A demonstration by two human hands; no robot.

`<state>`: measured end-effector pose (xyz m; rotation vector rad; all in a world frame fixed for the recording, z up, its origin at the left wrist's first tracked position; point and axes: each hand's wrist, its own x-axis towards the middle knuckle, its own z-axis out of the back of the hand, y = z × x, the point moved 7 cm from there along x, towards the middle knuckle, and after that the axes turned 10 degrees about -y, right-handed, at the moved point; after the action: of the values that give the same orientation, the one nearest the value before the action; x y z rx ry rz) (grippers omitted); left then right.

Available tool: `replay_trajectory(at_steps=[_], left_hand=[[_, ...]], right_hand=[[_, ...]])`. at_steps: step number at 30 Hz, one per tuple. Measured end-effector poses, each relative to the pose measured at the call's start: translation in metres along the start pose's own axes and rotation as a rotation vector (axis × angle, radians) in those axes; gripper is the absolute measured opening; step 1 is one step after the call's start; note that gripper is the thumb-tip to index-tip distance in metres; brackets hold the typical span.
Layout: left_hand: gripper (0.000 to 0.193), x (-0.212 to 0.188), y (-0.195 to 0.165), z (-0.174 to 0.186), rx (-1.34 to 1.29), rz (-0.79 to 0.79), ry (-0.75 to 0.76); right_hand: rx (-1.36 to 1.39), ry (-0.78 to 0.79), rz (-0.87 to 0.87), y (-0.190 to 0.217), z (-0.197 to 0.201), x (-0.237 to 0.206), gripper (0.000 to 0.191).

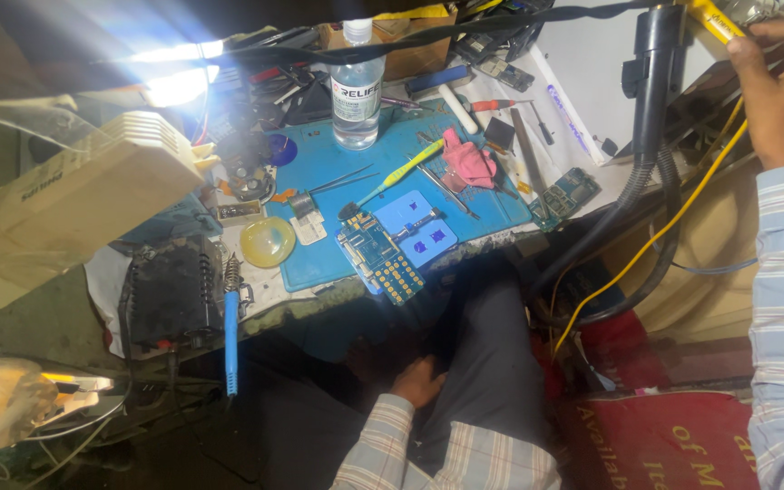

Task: The person works on a phone motherboard clamped in a holder at a repair bench. They use tweezers and a soldering iron on the board, then heat it with a hot air gun, reposition the board, and finally pour liquid from a bottle onto it for cleaning.

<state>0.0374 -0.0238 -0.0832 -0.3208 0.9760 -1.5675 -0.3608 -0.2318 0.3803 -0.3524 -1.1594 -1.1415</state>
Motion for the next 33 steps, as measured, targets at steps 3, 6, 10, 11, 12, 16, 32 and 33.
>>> replay_trajectory(at_steps=[3,6,10,11,12,16,32,33], left_hand=[[0.064,0.001,0.000,0.001,-0.018,-0.020,-0.024],[0.063,0.001,0.000,0.001,-0.024,-0.031,-0.032],[0.061,-0.001,0.001,0.001,0.000,-0.002,0.002],[0.061,-0.001,0.001,0.001,0.007,0.007,0.008],[0.062,-0.002,0.000,0.002,0.005,0.003,0.003],[0.065,-0.003,-0.002,0.004,-0.004,-0.005,-0.003],[0.069,0.006,0.009,-0.005,-0.002,-0.030,-0.022],[0.069,0.008,0.011,-0.006,-0.015,-0.046,-0.035]], right_hand=[[-0.020,0.014,0.105,0.003,-0.001,-0.001,0.023],[0.023,0.019,0.040,0.000,0.000,-0.002,0.024],[-0.039,0.007,0.165,0.018,0.002,-0.002,0.018],[-0.017,0.003,0.145,0.019,0.002,-0.002,0.016],[0.004,-0.002,0.126,0.019,0.002,-0.002,0.015],[0.096,-0.041,0.184,0.019,0.008,-0.001,0.019],[-0.649,0.483,0.206,0.025,-0.055,0.102,0.020],[-0.670,0.524,0.223,0.028,-0.059,0.104,0.020]])
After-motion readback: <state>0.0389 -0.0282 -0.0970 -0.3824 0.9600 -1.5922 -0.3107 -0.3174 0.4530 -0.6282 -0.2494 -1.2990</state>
